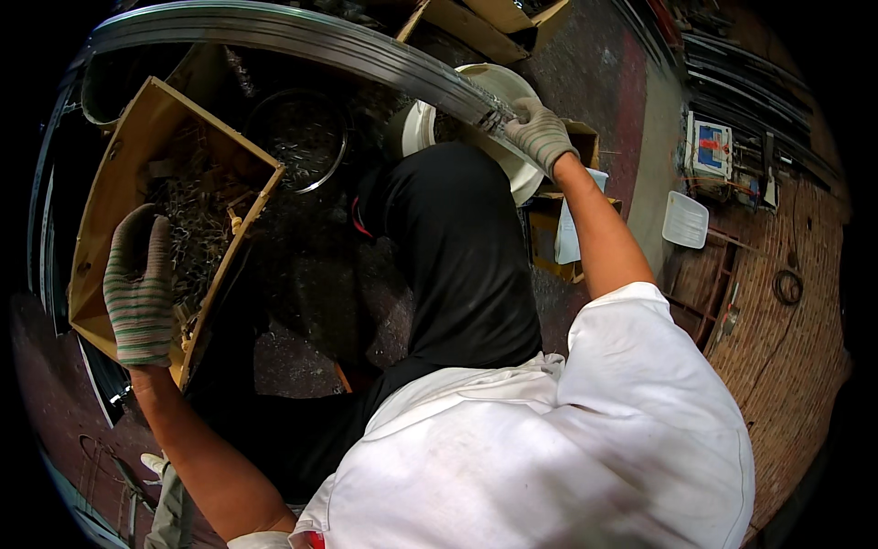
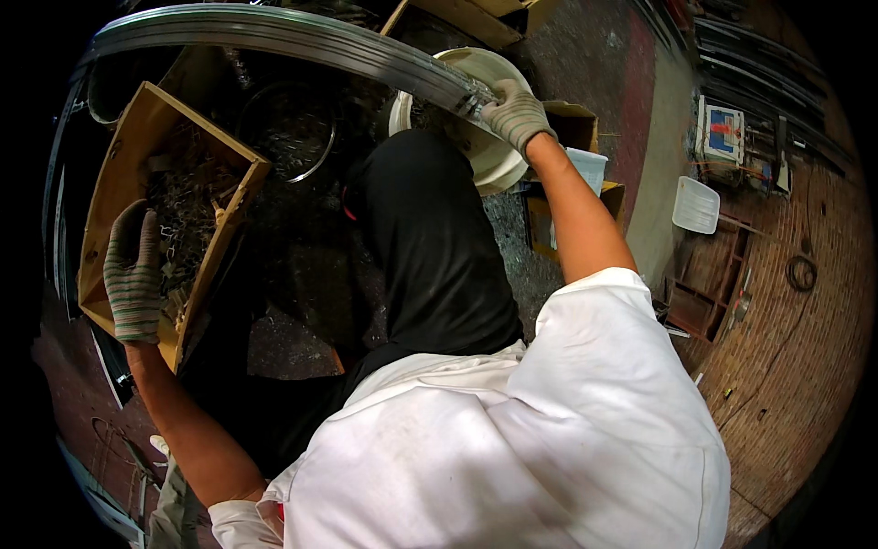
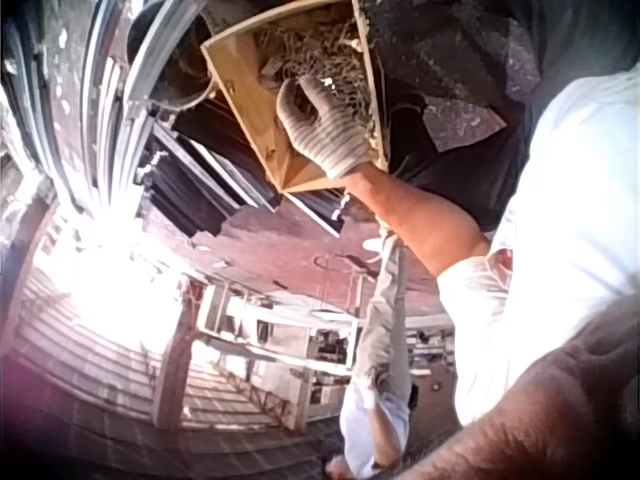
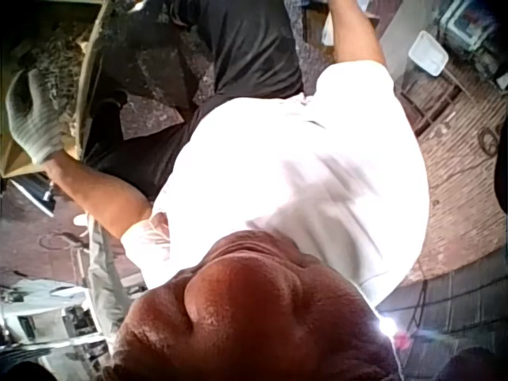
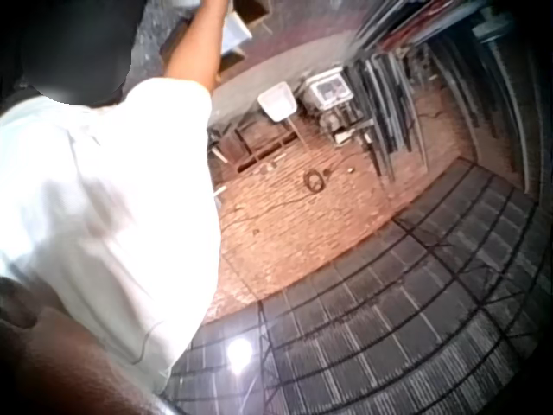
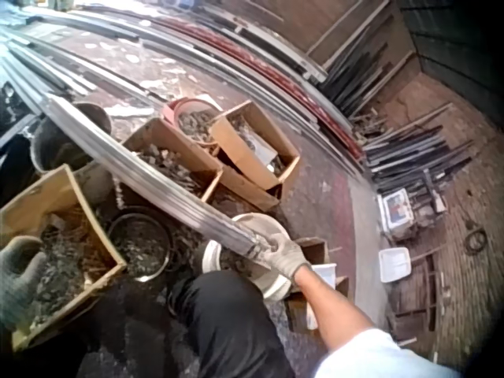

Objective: The person sits on the floor and repeatedly picks small metal pieces from a wooden box, separates them by hand, and places them into a white bucket. The person also handles a tube of adhesive near the end of the clip.

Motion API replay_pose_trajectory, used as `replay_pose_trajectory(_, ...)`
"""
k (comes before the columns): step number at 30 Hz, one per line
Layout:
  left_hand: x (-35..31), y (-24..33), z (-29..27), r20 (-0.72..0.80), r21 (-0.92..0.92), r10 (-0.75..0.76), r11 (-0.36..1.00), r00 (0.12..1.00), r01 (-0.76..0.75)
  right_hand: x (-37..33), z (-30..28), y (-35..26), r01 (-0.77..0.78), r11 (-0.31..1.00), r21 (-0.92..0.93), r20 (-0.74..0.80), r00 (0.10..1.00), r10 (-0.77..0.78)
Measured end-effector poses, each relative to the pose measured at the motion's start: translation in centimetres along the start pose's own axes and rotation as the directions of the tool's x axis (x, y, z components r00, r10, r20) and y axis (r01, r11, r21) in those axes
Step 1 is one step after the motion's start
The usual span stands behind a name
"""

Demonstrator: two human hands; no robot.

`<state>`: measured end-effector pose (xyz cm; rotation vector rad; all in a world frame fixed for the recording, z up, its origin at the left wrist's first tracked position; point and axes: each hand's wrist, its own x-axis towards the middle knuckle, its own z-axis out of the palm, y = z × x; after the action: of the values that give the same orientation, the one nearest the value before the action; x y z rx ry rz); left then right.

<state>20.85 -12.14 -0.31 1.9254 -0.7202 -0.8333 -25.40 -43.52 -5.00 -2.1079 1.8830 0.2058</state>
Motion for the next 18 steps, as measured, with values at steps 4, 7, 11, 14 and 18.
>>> replay_pose_trajectory(4,0.1,-0.4,-0.4,0.044,0.002,0.0,1.0,0.999,0.0,0.9,-0.6,-1.6,-0.06,0.995,-0.079,0.19,0.979,0.074)
replay_pose_trajectory(7,-0.3,-0.5,-0.5,0.036,-0.037,0.017,0.999,0.999,-0.015,-0.1,-1.0,-3.1,-0.414,0.796,0.44,0.334,0.899,0.283)
replay_pose_trajectory(11,-0.5,-0.5,-0.4,0.048,-0.032,-0.012,0.999,0.999,0.013,-1.2,-1.0,-2.9,-0.363,0.661,0.657,0.347,0.924,0.162)
replay_pose_trajectory(14,-0.6,-0.7,-0.6,0.07,-0.018,-0.025,0.999,0.997,0.026,-1.1,-1.0,-2.5,-0.383,0.66,0.647,0.358,0.916,0.181)
replay_pose_trajectory(18,-0.8,-0.7,-1.2,0.056,0.04,0.077,0.996,0.995,-0.079,-0.9,0.2,-4.6,-0.339,0.684,0.646,0.318,0.934,0.162)
